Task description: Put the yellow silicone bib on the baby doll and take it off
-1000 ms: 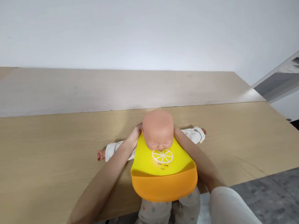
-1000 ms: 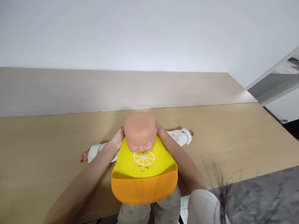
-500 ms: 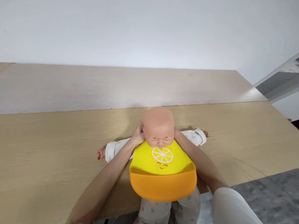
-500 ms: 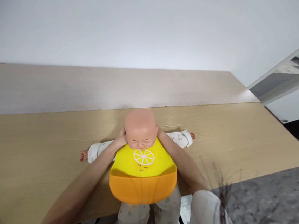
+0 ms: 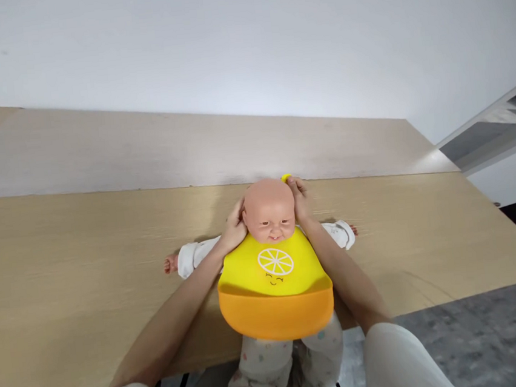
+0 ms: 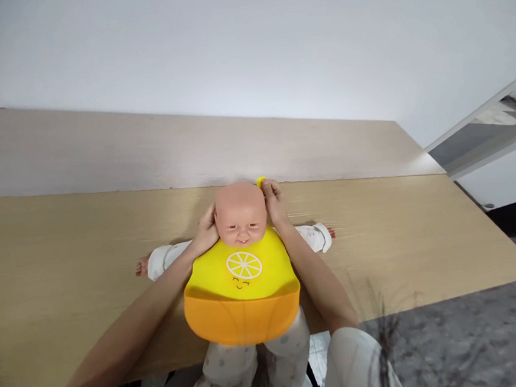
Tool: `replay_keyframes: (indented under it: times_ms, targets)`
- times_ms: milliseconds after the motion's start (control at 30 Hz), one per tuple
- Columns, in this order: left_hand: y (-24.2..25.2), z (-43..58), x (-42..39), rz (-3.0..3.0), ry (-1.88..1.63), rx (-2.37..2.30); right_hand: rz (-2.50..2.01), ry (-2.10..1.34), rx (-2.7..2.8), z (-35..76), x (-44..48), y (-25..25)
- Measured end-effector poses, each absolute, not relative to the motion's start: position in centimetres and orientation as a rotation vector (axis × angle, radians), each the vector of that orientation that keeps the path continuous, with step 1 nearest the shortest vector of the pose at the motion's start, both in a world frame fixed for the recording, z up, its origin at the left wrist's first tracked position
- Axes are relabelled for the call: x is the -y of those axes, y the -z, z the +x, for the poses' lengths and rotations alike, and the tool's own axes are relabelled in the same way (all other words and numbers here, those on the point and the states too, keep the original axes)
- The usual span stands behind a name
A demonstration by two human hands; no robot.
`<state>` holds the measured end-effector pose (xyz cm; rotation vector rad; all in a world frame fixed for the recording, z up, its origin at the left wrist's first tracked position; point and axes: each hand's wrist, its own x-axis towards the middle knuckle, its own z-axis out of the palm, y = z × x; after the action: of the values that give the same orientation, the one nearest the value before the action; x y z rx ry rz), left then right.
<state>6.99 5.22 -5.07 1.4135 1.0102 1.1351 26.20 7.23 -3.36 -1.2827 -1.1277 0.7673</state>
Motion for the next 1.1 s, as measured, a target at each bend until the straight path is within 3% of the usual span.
replay_keyframes:
  times_ms: [733, 1100]
  targets:
    - [5.1, 5.7, -6.5, 1.653, -0.888, -1.236, -1.574, -0.613, 1.336, 27.3, -7.5, 3.6]
    - [4.6, 5.5, -6.2, 1.668, -1.017, -1.072, -1.302, -0.627, 1.282, 26.6, -6.4, 0.9]
